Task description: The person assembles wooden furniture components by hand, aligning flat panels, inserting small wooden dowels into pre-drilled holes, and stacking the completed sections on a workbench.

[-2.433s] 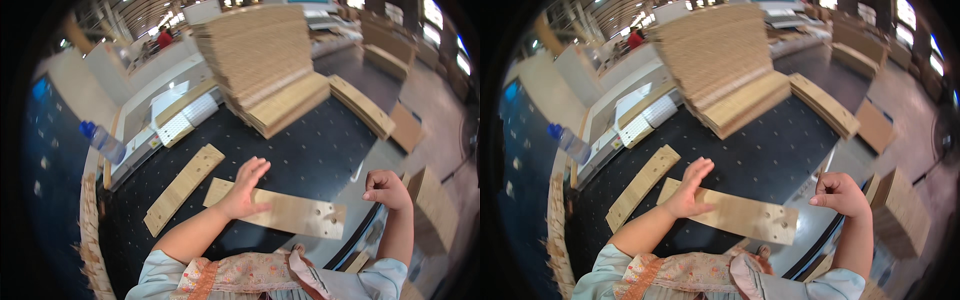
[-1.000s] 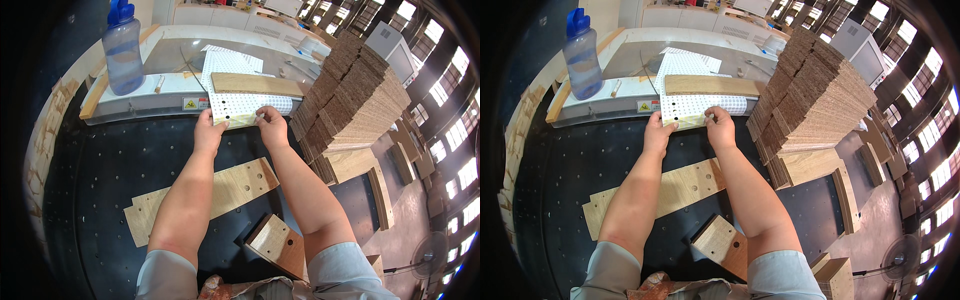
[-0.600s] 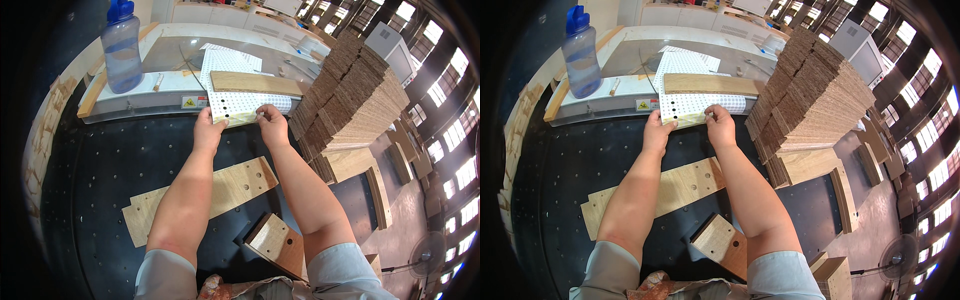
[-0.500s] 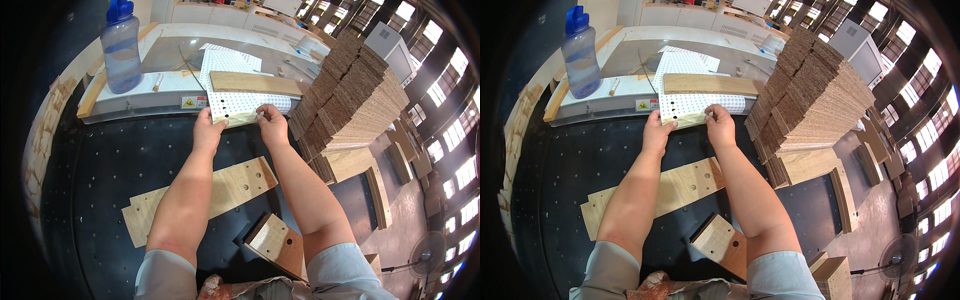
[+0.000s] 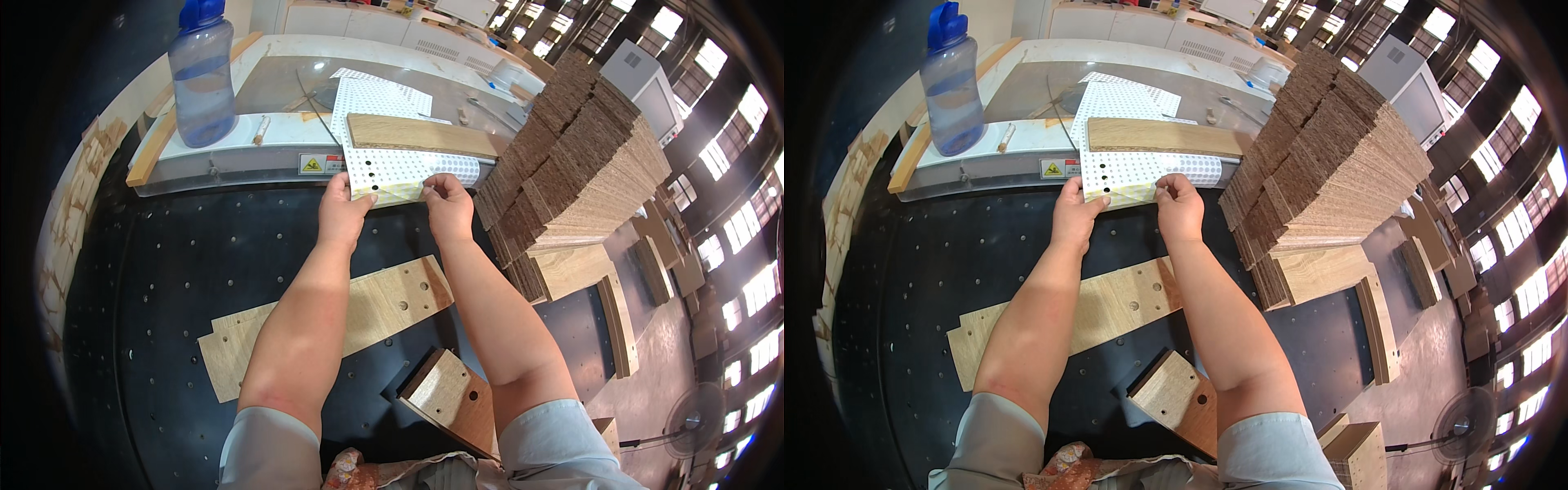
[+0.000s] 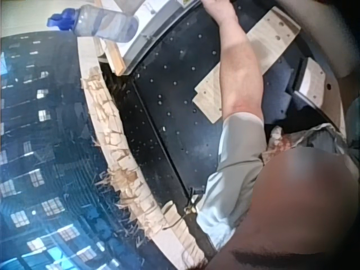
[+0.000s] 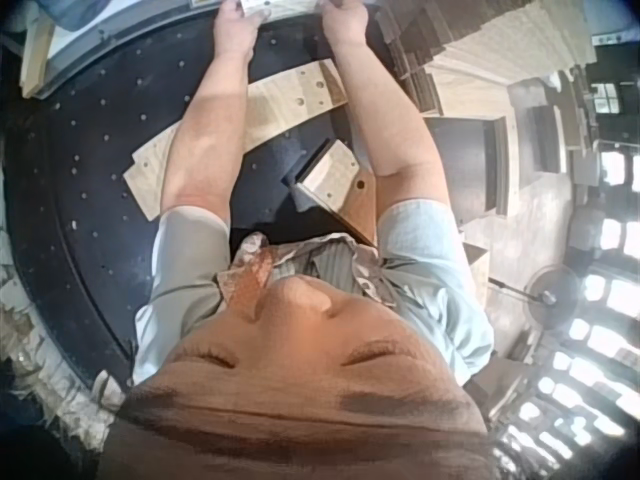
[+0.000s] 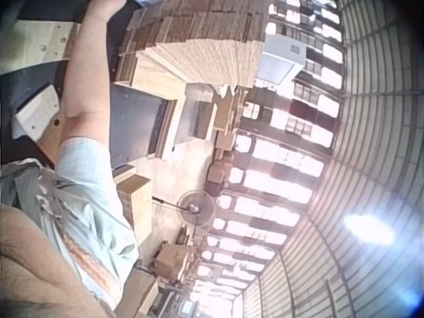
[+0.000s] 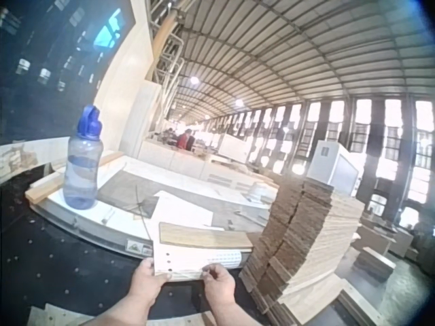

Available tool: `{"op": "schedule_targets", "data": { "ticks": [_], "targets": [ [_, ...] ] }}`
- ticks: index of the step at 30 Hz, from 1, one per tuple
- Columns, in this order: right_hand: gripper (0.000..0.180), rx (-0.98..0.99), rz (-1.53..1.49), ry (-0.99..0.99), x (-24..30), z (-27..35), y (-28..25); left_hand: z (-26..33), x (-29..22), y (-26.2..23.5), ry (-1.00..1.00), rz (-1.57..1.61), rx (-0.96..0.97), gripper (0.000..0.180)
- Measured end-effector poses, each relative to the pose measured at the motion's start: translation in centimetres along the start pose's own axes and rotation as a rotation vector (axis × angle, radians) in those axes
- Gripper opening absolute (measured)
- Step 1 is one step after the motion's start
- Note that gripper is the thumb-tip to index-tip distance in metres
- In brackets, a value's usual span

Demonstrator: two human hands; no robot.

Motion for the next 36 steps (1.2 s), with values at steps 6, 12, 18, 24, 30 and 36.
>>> {"op": "schedule_targets", "data": {
  "ticks": [6, 12, 18, 24, 30, 36],
  "targets": [
    [0.011, 0.005, -0.064, 0.041, -0.7, -0.2, 0.0, 0.1, 0.0, 0.1, -0.003, 0.008, 0.001, 0.038],
    [0.014, -0.004, -0.115, 0.008, -1.2, -0.4, 0.1, 0.1, -0.1, 0.3, -0.018, -0.023, -0.005, 0.041],
    [0.014, 0.016, -0.102, 0.060, -0.5, 0.0, 0.3, -0.2, 0.0, -0.1, 0.005, -0.029, -0.016, 0.041],
    [0.014, -0.013, -0.132, 0.056, -0.6, 0.0, 0.4, -0.1, 0.0, 0.0, 0.001, -0.020, -0.007, 0.040],
    [0.014, -0.037, -0.189, -0.023, -1.6, -0.5, 0.3, 0.0, 0.0, 0.3, 0.006, -0.033, 0.000, 0.039],
    [0.014, 0.010, -0.115, 0.068, -0.6, 0.1, 0.4, -0.2, 0.0, -0.2, 0.009, -0.037, -0.019, 0.038]
  ]
}}
Point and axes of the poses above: each hand's wrist, its own z-axis away from the middle knuckle, its own y-axis out of the palm, x = y × z, the point moved 2 cm from there along -z, towards the middle knuckle, and after that the axes turned 13 degrees about -x, right-handed, at the moved point
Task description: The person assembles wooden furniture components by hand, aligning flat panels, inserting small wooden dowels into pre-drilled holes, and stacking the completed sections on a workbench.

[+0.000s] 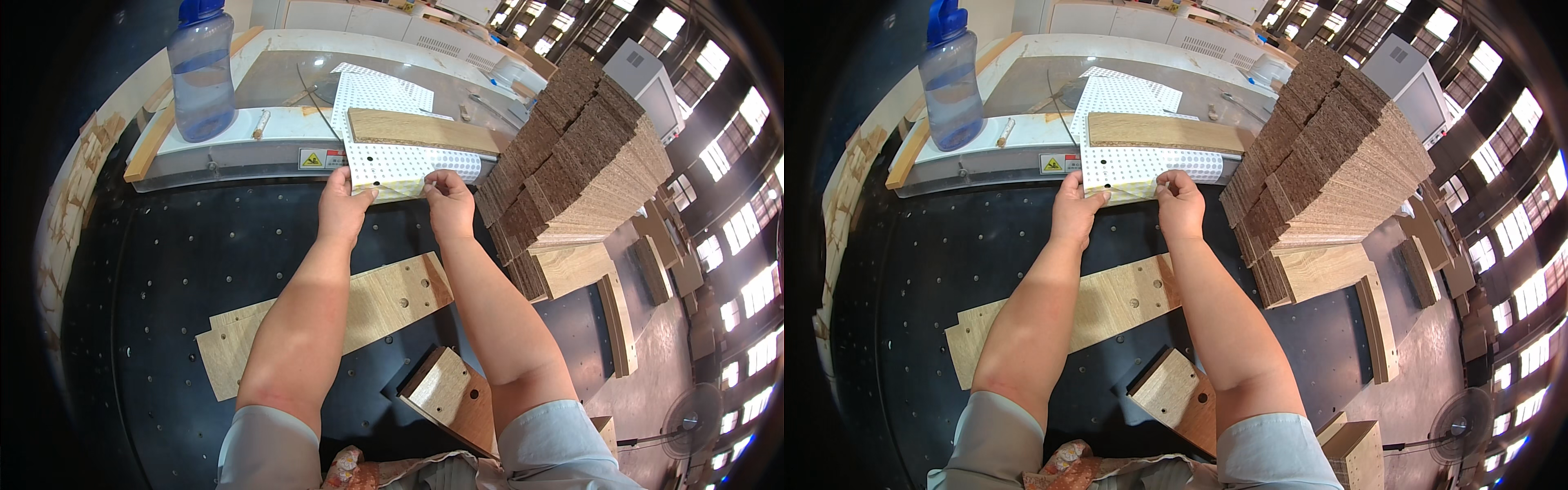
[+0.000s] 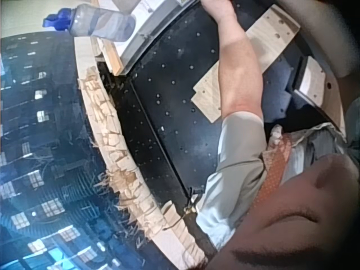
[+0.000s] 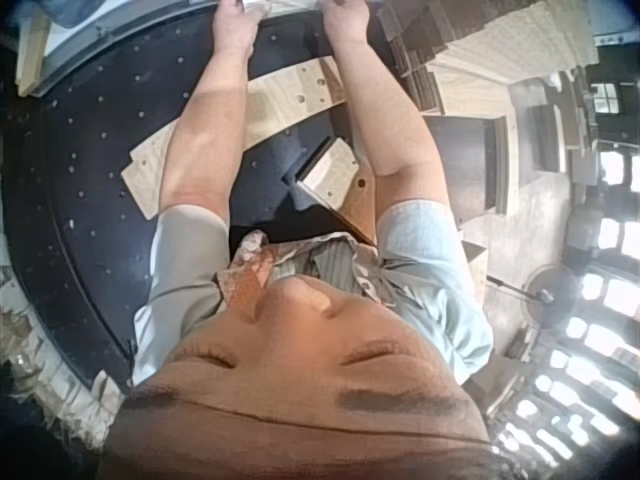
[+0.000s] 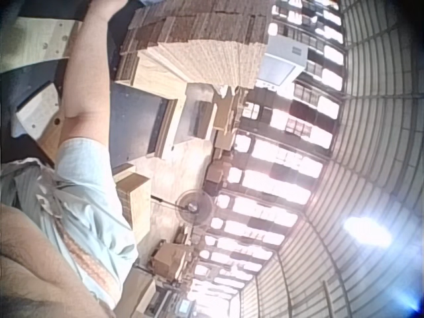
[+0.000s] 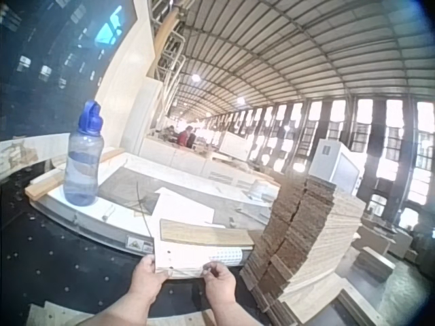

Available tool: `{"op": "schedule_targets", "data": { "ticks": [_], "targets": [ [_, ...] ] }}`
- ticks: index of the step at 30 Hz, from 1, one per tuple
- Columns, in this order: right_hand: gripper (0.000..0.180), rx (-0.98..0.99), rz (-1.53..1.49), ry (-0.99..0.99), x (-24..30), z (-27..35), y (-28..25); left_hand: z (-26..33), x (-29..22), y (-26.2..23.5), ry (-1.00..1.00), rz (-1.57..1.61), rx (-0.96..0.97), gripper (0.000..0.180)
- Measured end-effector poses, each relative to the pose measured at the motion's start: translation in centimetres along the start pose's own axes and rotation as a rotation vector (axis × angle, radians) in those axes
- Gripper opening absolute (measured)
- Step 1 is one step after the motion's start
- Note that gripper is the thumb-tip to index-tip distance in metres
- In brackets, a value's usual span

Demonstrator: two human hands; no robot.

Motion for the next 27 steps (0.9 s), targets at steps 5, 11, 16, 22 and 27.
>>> {"op": "schedule_targets", "data": {
  "ticks": [5, 11, 16, 22, 27],
  "targets": [
    [0.014, -0.003, -0.045, -0.046, -0.5, -0.3, -0.3, 0.2, 0.0, 0.3, -0.001, 0.008, 0.015, 0.038],
    [0.014, 0.001, -0.060, -0.045, -0.1, -0.1, -0.1, 0.2, -0.1, 0.3, -0.005, 0.003, 0.013, 0.038],
    [0.013, 0.010, -0.008, -0.003, 0.1, 0.0, -0.3, 0.2, -0.1, 0.2, 0.002, 0.019, 0.018, 0.038],
    [0.010, -0.029, 0.210, -0.200, 0.0, -0.4, -0.7, 0.2, 0.1, 0.4, 0.002, 0.013, 0.017, 0.039],
    [0.010, -0.063, 0.365, -0.469, 1.5, 0.2, -0.5, 0.0, 0.2, 0.2, 0.018, 0.007, 0.005, 0.038]
  ]
}}
Point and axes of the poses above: each hand's wrist, its own z-axis away from the middle knuckle, its own y-axis out of the palm, x = y × z, the point moved 2 cm from there along -z, towards the middle knuckle, and after that the axes turned 13 degrees about -x, right-handed, at the moved point
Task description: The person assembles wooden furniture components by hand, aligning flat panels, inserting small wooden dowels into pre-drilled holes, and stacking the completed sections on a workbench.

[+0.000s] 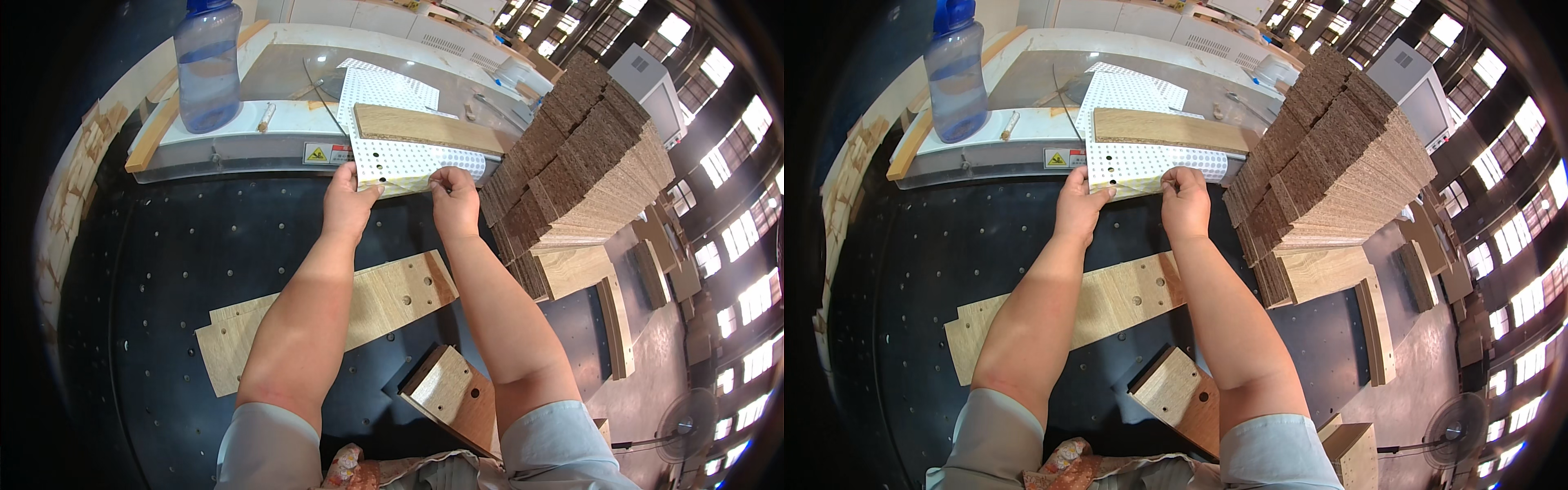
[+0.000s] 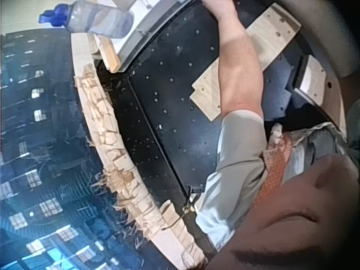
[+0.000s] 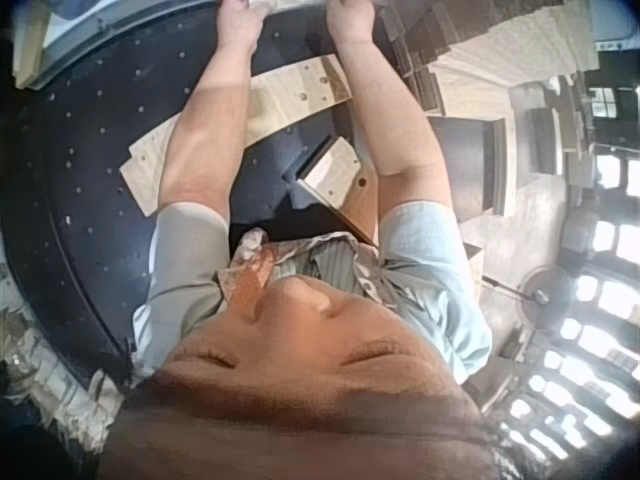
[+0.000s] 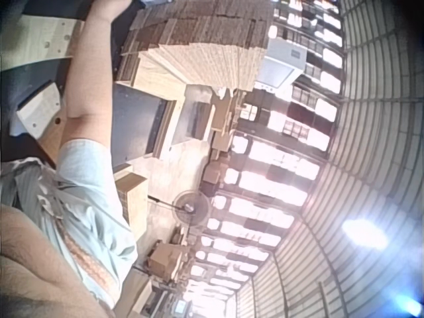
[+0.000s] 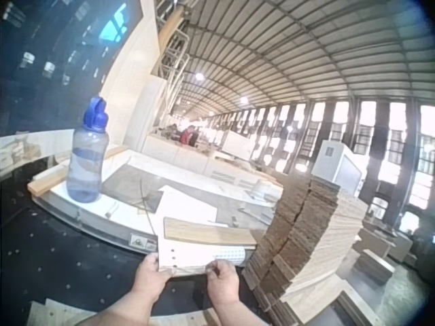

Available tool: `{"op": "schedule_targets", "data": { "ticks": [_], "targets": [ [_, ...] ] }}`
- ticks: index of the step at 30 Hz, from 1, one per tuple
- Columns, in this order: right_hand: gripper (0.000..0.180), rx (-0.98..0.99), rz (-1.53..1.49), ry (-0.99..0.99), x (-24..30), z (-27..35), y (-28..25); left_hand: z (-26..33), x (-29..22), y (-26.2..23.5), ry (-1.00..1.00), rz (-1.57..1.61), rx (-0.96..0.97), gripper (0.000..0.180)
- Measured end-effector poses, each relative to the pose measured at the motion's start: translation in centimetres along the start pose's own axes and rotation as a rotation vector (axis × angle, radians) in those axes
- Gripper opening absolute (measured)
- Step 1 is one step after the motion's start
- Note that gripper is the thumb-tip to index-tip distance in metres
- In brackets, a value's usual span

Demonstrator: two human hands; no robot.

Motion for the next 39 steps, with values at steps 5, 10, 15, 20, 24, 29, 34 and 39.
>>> {"op": "schedule_targets", "data": {
  "ticks": [5, 10, 15, 20, 24, 29, 34, 39],
  "targets": [
    [0.010, 0.001, 0.044, -0.030, 0.2, -0.2, -0.2, 0.1, -0.1, 0.3, 0.000, -0.009, 0.009, 0.038],
    [0.009, 0.003, 0.001, 0.001, 0.0, 0.0, 0.0, 0.1, -0.1, 0.0, 0.002, 0.009, 0.009, 0.039],
    [0.010, -0.045, -0.116, 0.155, -2.0, 0.2, -0.7, 0.4, -0.2, 0.2, -0.005, 0.004, 0.016, 0.039],
    [0.008, 0.061, -0.410, 0.516, 0.7, 1.0, -5.9, 0.5, 0.4, 0.2, 0.015, 0.003, 0.025, 0.042],
    [0.010, 0.190, -0.503, 0.635, 3.3, 3.7, -15.2, 0.4, 1.3, 0.0, 0.119, 0.014, -0.026, 0.053],
    [0.011, 0.096, -0.441, 0.617, 8.5, 9.2, -31.4, -0.2, -1.0, -2.0, 0.894, -0.490, -0.315, 0.057],
    [0.011, -0.221, -0.443, 0.614, 8.5, 20.0, -46.6, 9.0, -5.9, 4.4, 0.783, -0.421, 0.429, 0.040],
    [0.009, -0.467, -0.566, 0.812, 5.6, 32.9, -50.1, 27.7, -8.1, 11.3, 0.855, -0.690, 1.444, 0.053]
  ]
}}
Point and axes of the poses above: each hand's wrist, its own z-axis away from the middle knuckle, its own y-axis out of the palm, x = y × z, the point moved 2 cm from there along -z, towards the middle knuckle, and after that the axes turned 13 degrees about -x, right-handed, at the moved point
